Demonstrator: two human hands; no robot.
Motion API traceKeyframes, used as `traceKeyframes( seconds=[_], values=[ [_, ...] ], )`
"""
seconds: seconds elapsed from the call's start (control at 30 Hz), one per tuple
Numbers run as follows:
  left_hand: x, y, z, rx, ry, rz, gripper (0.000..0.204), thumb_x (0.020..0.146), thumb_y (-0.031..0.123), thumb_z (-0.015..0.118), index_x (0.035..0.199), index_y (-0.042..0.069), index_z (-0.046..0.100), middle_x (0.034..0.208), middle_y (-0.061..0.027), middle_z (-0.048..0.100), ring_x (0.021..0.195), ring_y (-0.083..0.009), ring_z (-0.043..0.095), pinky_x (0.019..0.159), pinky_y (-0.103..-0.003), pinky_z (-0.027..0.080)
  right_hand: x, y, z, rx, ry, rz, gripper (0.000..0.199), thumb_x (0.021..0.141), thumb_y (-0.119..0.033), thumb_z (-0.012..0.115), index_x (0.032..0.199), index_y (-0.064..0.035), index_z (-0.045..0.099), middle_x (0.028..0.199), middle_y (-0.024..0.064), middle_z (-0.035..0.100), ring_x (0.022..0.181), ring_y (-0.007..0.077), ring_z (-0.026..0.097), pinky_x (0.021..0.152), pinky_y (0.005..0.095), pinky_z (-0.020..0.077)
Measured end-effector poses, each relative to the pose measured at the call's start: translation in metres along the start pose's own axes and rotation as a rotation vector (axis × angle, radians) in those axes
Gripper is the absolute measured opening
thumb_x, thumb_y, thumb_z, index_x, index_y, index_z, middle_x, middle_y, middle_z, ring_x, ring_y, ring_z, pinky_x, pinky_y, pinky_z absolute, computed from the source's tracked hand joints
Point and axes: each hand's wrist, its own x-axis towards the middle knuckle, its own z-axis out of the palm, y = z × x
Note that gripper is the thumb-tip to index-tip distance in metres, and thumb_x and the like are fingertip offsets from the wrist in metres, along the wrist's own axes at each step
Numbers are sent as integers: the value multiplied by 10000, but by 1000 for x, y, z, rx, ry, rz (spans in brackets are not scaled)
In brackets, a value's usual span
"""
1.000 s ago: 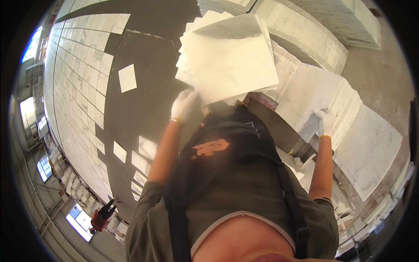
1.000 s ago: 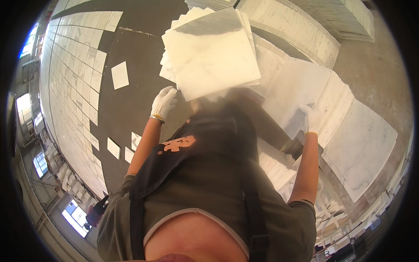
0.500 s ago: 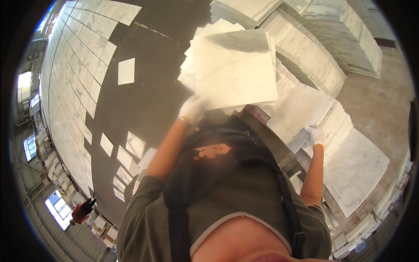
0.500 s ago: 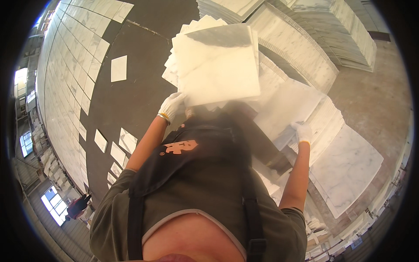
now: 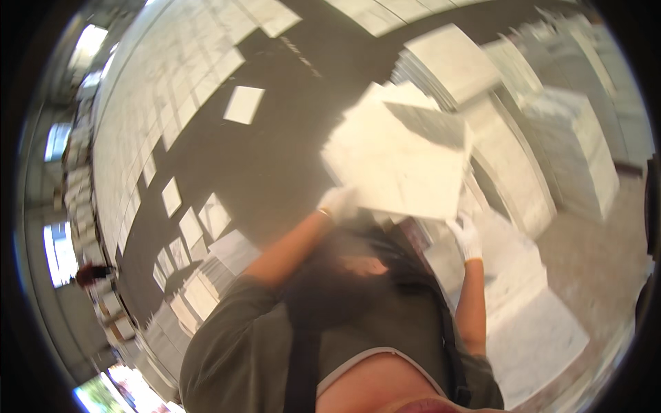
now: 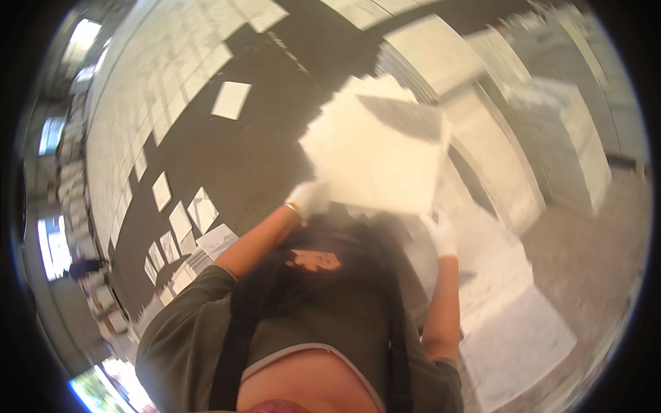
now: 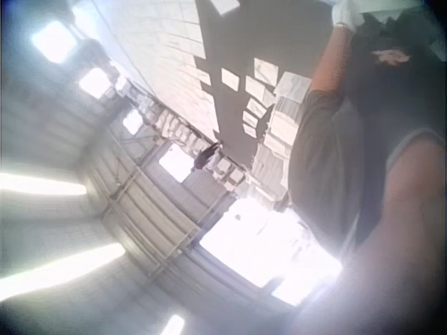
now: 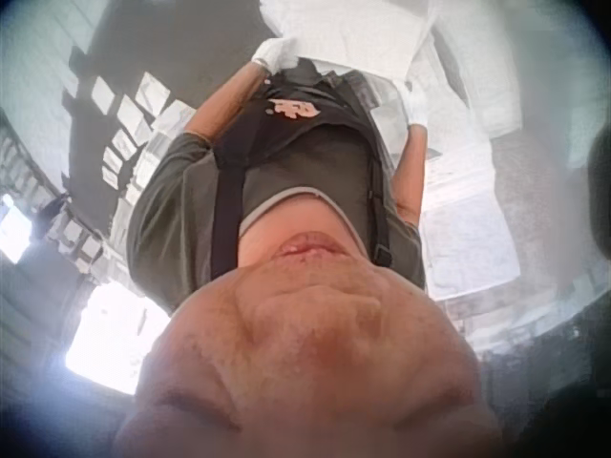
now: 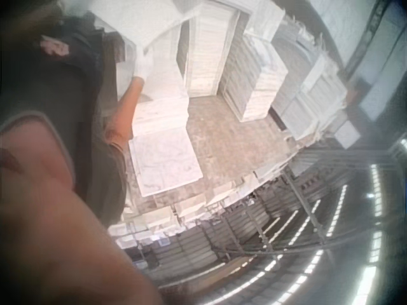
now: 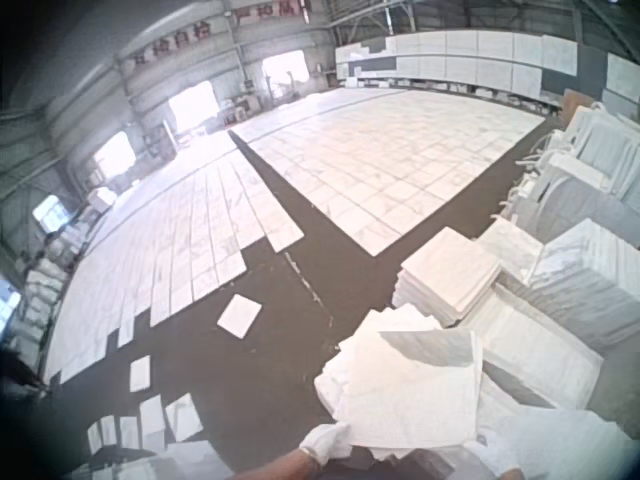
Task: The person repeatedly picks up white rectangular tiles from a large pile and places them onto a growing stack on the floor. The person handles the tiles one at a time, aligning them as they build the stack.
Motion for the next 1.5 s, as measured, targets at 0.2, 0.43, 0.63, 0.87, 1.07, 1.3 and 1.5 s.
traceKeyframes(
  seconds=[0.2,0.43,0.63,0.87,1.07,1.3,1.5],
  values=[
    [-23,38,-6,-218,303,-40,347,857,290,731,1133,82,693,923,-186,728,843,-365,699,740,-446,554,32,-20,3,304,-160,297,521,905,-314,728,1278,32,617,1103,142,695,951,229,654,825,354,513],
    [-38,62,-16,-725,159,-61,482,889,382,744,1130,-35,726,869,-68,721,737,-176,639,615,-348,491,113,-51,-41,876,-343,274,643,971,-435,669,1397,25,528,1280,182,654,1098,296,681,870,408,596],
    [-64,93,-51,-730,106,5,426,907,289,745,1189,-29,716,1014,-76,729,915,-167,659,796,-328,512,169,-79,-26,1204,-643,292,665,985,-349,667,1485,26,438,1482,217,530,1316,352,563,1084,488,520],
    [-118,68,-110,-1211,192,357,440,1026,335,605,1293,-13,631,1225,-75,669,1124,-158,595,981,-334,478,86,-141,13,1413,-384,184,537,1008,-229,613,1453,36,469,1407,195,585,1234,315,614,1011,463,554],
    [-134,26,-150,-1783,160,535,487,996,224,637,1421,11,528,1395,-109,603,1255,-264,594,1089,-431,473,8,-265,86,1470,-406,-115,658,937,-129,709,1497,47,412,1498,205,511,1387,353,493,1148,497,442],
    [-150,-142,-267,-1862,174,486,486,826,10,621,1290,-126,570,1213,-229,684,1062,-355,705,917,-475,600,-21,-354,212,1355,-367,-114,754,923,-262,718,1491,104,384,1500,209,514,1384,335,506,1158,462,422],
    [-204,-270,-372,-1857,227,554,502,816,17,619,1288,-142,557,1199,-250,682,1045,-358,711,904,-484,608,0,-469,265,1616,-602,-204,991,917,-638,647,1550,56,332,1544,213,468,1397,313,498,1160,452,411]
  ],
)
